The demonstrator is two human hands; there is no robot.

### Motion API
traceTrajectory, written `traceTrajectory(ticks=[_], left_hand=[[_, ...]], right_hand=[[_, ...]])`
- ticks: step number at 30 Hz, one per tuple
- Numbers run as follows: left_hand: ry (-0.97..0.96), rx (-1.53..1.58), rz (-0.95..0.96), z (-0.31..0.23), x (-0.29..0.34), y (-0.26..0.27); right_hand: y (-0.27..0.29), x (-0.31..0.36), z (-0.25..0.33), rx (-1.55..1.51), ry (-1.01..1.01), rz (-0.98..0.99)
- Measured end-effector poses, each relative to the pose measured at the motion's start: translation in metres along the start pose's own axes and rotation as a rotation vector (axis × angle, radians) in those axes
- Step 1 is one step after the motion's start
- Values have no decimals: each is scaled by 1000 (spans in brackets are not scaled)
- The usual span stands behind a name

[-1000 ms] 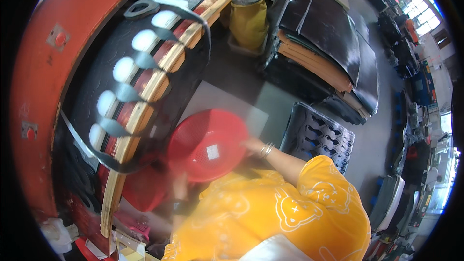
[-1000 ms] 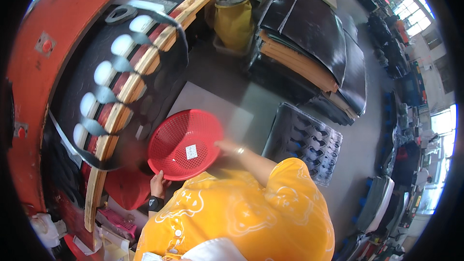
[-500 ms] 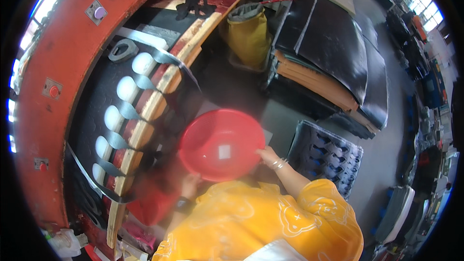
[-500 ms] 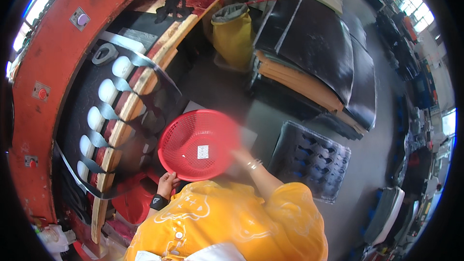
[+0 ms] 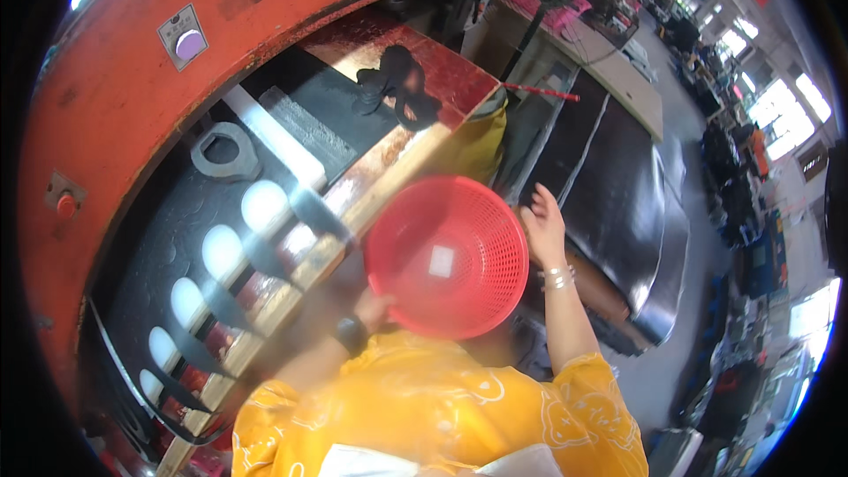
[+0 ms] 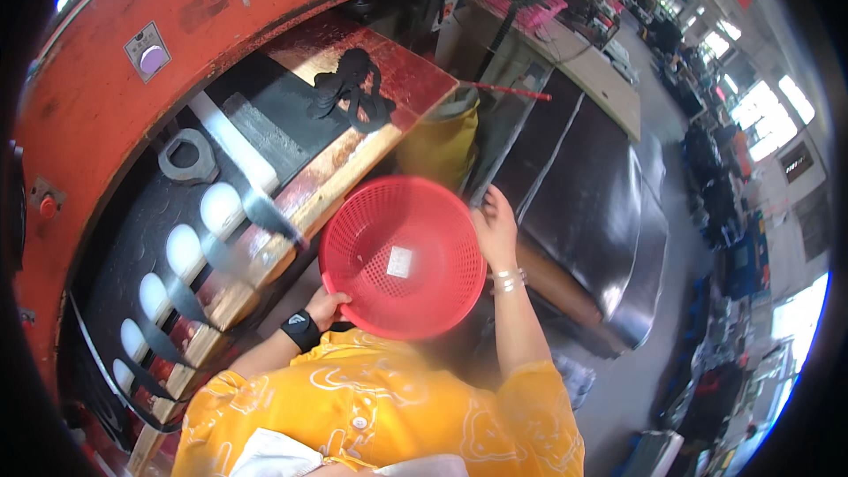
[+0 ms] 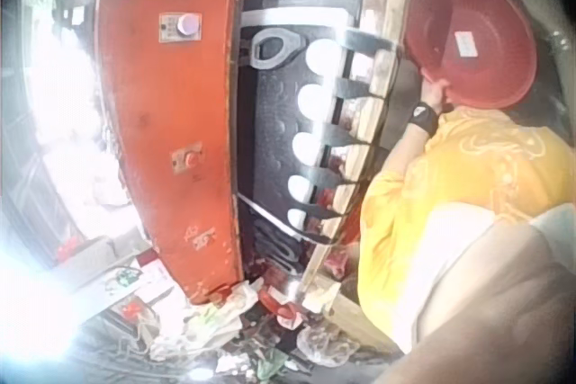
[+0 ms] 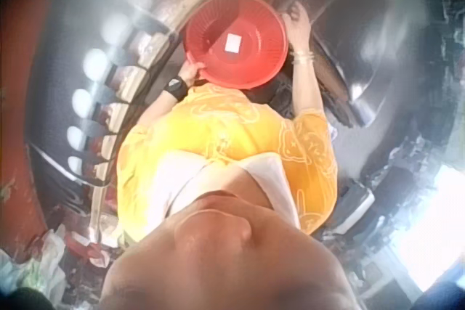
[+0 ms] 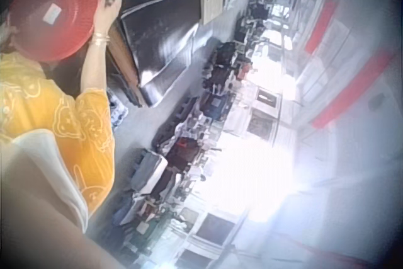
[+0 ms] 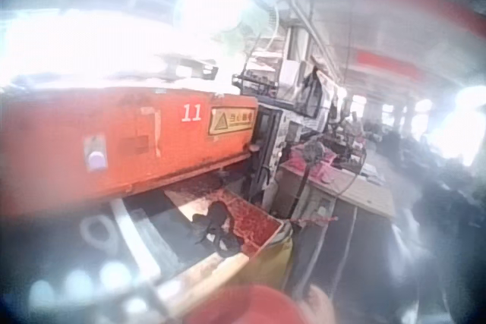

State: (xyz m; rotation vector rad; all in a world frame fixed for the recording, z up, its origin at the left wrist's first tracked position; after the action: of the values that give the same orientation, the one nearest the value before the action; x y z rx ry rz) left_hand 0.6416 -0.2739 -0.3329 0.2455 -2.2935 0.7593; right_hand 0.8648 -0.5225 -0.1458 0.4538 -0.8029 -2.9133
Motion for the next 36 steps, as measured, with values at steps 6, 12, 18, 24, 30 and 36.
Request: traceTrajectory(ticks=[6,12,18,24,30,36], left_hand=[[5,89,49,-64,-37,-47],[53,195,61,-39,-85,-40],[-42,354,-265,-30,-115,-41],[-441,610,-338,-61,-128,-107],[-470,571,-345,-88,-149,-136],[-625,523,-263,-122,-155,-156]], right_hand=[[-128,-141,145,240,608,404],[-270,-211,170,571,924,697],[-338,-246,162,550,996,1099],[-325,-252,167,528,1022,888],[-312,-271,164,395,972,882],[-259,-308,150,140,799,947]])
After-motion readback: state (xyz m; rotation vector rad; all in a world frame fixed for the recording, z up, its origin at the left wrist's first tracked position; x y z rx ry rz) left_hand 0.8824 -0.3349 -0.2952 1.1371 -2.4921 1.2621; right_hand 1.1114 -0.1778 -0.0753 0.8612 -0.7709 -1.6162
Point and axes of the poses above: each hand's wrist, its own x-axis away from the middle knuckle, its own y-axis out of the back of the hand, z = x × y, the point moved 8 cm from there along -x, towards the middle knuckle, and after that the axes turned 2 degrees about y, right-handed, at the moved point
